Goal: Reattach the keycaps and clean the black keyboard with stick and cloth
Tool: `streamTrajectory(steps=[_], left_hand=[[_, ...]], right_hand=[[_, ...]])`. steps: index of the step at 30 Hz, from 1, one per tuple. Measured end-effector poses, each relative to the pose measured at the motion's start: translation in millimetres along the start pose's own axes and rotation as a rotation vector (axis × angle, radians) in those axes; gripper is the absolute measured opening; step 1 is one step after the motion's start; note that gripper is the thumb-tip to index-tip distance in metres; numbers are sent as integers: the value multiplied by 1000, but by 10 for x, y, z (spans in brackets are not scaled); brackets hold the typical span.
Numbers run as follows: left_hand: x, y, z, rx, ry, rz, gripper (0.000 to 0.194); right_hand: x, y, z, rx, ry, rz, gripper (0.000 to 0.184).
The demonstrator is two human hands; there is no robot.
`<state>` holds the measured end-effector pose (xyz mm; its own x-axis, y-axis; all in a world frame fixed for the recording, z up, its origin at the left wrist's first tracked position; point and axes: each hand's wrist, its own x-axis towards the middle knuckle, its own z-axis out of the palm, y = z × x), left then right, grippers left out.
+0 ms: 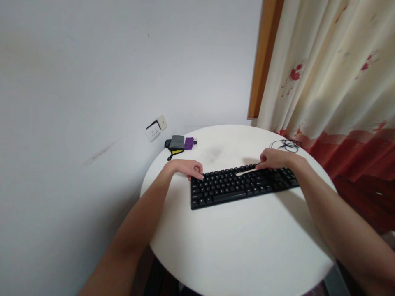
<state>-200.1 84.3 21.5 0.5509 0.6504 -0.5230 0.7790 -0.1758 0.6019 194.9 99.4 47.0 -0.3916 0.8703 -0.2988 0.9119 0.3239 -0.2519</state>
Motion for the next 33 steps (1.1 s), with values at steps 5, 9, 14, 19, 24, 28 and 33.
streamTrajectory(steps=[5, 9, 14, 19, 24, 28, 33], left_hand=[[-1, 12, -6, 3, -6, 10, 52], [-10, 40, -9, 9, -6, 13, 52], [-22, 64, -10, 7, -8, 10, 51], [-11, 47, -8, 8, -8, 6, 52], [-2, 17, -6, 31, 6, 13, 51], [1, -8, -6, 25, 1, 17, 51], [2, -24, -4, 30, 4, 14, 51]], right_hand=[[5, -264, 68, -48, 30, -69, 38], [0, -477, 151, -91, 106, -112, 39], [-22, -564, 189, -92, 152, -137, 40], [-7, -497, 167, -63, 140, -125, 39], [13, -274, 94, -18, 26, -80, 37], [0, -1, 12, 2, -7, 3, 38], [4, 154, -22, -1, -21, 24, 40]])
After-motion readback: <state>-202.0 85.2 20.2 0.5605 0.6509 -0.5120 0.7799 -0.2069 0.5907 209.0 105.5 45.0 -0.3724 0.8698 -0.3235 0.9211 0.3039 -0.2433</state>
